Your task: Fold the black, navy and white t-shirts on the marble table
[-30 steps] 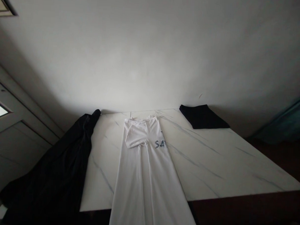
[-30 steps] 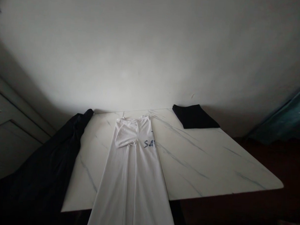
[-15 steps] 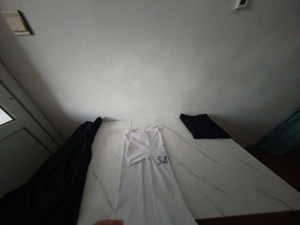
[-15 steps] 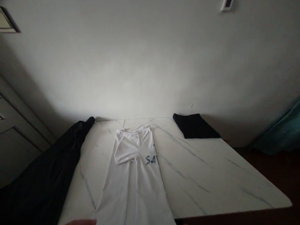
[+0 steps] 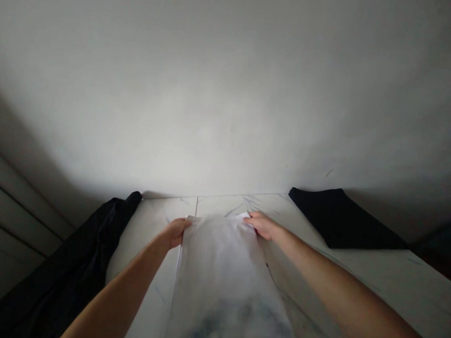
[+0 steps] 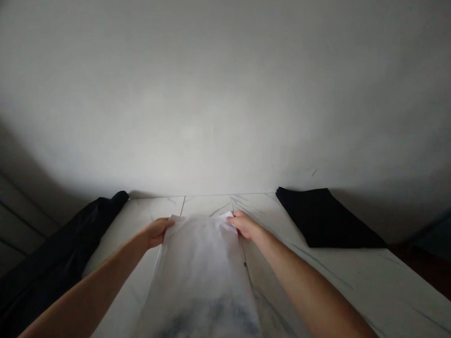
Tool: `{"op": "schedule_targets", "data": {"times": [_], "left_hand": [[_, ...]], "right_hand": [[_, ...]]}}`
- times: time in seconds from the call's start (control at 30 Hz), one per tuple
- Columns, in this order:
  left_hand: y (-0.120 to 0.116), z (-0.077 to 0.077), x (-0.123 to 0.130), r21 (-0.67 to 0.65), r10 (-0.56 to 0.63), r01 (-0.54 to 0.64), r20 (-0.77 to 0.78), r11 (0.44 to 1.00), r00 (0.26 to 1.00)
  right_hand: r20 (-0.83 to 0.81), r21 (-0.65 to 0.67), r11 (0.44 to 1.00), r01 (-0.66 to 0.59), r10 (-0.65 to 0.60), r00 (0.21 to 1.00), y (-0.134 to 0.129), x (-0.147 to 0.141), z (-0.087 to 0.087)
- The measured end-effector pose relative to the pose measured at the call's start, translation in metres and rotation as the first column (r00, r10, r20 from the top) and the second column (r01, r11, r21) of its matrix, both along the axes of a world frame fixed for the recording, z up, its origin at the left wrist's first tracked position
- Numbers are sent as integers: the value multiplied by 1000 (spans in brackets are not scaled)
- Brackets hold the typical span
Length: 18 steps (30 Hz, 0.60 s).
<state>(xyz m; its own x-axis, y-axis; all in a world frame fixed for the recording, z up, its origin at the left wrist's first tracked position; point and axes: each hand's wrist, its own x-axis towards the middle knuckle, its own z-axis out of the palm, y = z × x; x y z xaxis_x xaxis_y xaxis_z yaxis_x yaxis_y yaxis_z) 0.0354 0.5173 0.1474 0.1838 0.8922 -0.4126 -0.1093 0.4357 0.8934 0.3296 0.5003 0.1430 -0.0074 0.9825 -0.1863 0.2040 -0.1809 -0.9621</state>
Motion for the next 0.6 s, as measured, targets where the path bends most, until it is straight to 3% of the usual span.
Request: {"op": "schedule_targets", "data": {"times": [0.1,0.17,0.3,0.6], "left_hand": [[18,-14,-4,-17,-14,13,-16,1000,1000],[22,-17,-7,-7,2,-3,-45,1000,999],[21,-18,-10,34,47,-43,-132,999,990],[20,-23,2,235,240,-172,-301,957,923]], "right_hand": [[-29,-103,995,-3,0,1000,21,4,-28],[30,-18,1000,11,-11,1000,26,8,-35],[168,136,991,0,-23,986,30,11,-36],[295,181,980,78,-130,947,30,6,-41]]}}
